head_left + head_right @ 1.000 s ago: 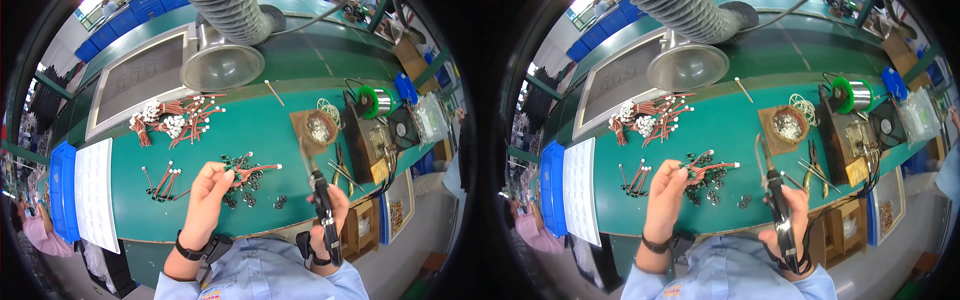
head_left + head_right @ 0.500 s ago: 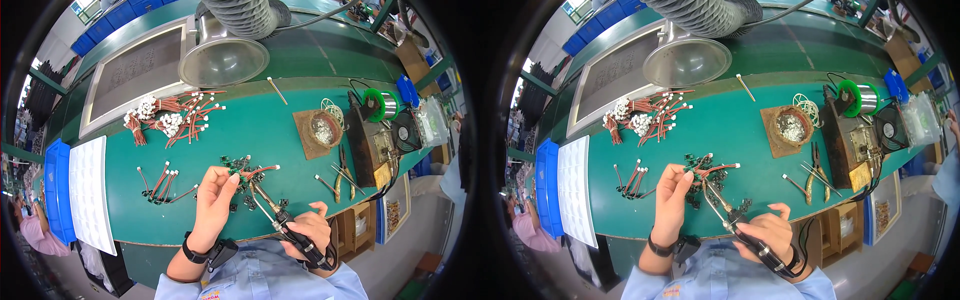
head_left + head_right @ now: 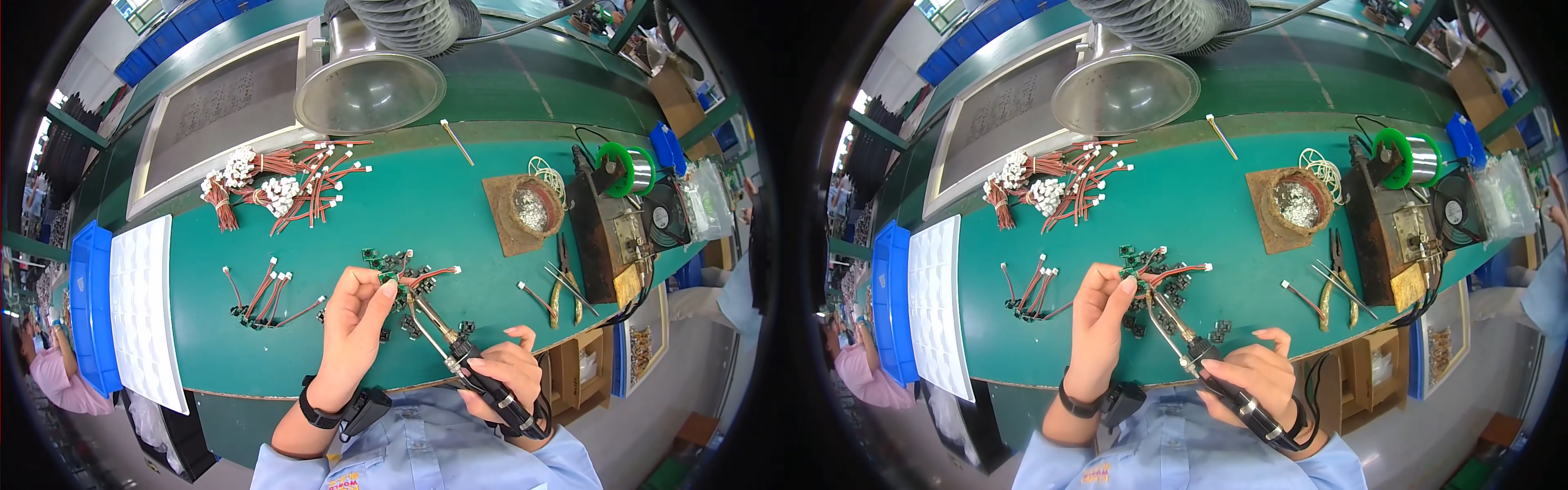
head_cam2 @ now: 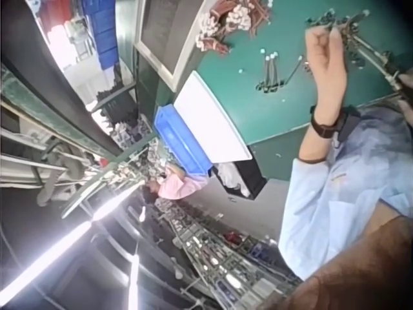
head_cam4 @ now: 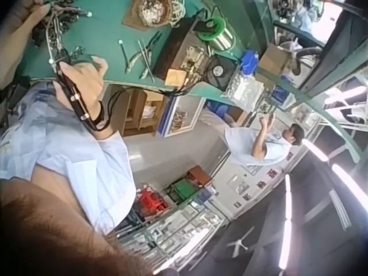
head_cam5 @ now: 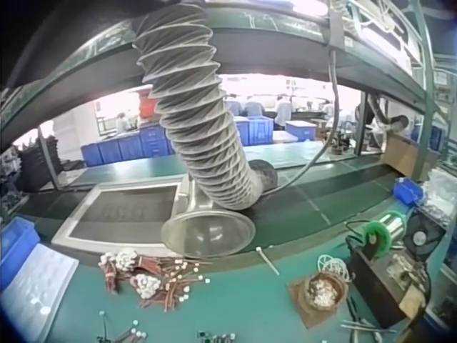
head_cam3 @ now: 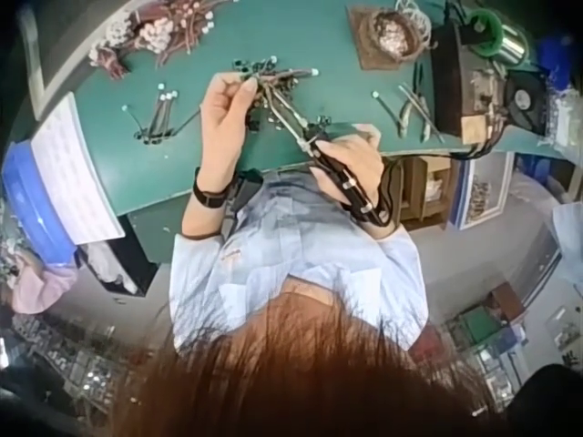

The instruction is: The person solders wires to circuit boards using a soldering iron, moves a fan, and separates a bundle of wires by hand before continuing to solder more assemblies.

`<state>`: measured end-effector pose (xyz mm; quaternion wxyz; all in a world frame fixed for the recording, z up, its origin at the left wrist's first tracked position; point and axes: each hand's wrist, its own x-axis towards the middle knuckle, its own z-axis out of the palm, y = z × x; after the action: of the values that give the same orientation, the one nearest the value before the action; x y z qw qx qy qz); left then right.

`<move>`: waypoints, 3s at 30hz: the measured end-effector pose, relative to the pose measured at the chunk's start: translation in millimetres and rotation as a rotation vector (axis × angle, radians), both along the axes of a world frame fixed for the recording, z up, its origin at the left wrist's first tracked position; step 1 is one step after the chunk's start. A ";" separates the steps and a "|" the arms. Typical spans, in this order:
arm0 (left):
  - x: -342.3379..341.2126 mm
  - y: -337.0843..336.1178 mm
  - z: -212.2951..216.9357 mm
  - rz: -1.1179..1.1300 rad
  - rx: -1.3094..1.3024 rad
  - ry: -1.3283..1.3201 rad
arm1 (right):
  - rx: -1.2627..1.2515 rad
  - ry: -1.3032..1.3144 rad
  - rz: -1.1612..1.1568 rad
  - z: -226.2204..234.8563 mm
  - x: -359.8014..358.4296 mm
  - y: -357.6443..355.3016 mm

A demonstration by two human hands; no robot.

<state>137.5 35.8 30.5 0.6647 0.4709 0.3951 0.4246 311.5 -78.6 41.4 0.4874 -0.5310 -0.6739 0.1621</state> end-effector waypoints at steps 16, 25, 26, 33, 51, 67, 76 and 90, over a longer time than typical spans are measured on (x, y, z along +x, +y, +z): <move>-0.3 -0.8 -0.7 0.016 -0.006 0.006 | -0.002 -0.017 -0.003 -1.8 -2.0 0.4; 0.2 -0.2 -0.1 0.020 -0.006 -0.002 | 0.008 -0.022 -0.009 -1.5 -2.9 -2.0; 0.4 -0.2 -0.2 0.022 -0.010 -0.007 | 0.006 -0.021 -0.006 -1.7 -2.8 -2.5; -0.2 -0.9 1.7 0.029 -0.008 -0.004 | -0.041 -0.051 0.040 -0.4 0.6 -8.7; 0.1 0.3 4.0 -0.014 -0.058 -0.094 | -0.004 0.099 -0.450 -9.8 26.4 -12.4; 0.4 -1.2 3.5 -0.001 -0.045 -0.076 | -0.019 -0.097 -0.024 4.1 5.5 -6.2; -1.6 -1.4 0.6 0.007 -0.026 -0.026 | -0.026 -0.173 -0.044 5.5 5.4 -8.8; 1.0 0.0 2.2 -0.005 -0.085 -0.122 | -0.040 0.132 -0.697 -20.2 21.4 -5.9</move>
<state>138.5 35.8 32.7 0.7080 0.4167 0.3702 0.4336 332.9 -84.5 21.2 0.5454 -0.7270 -0.4159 0.0330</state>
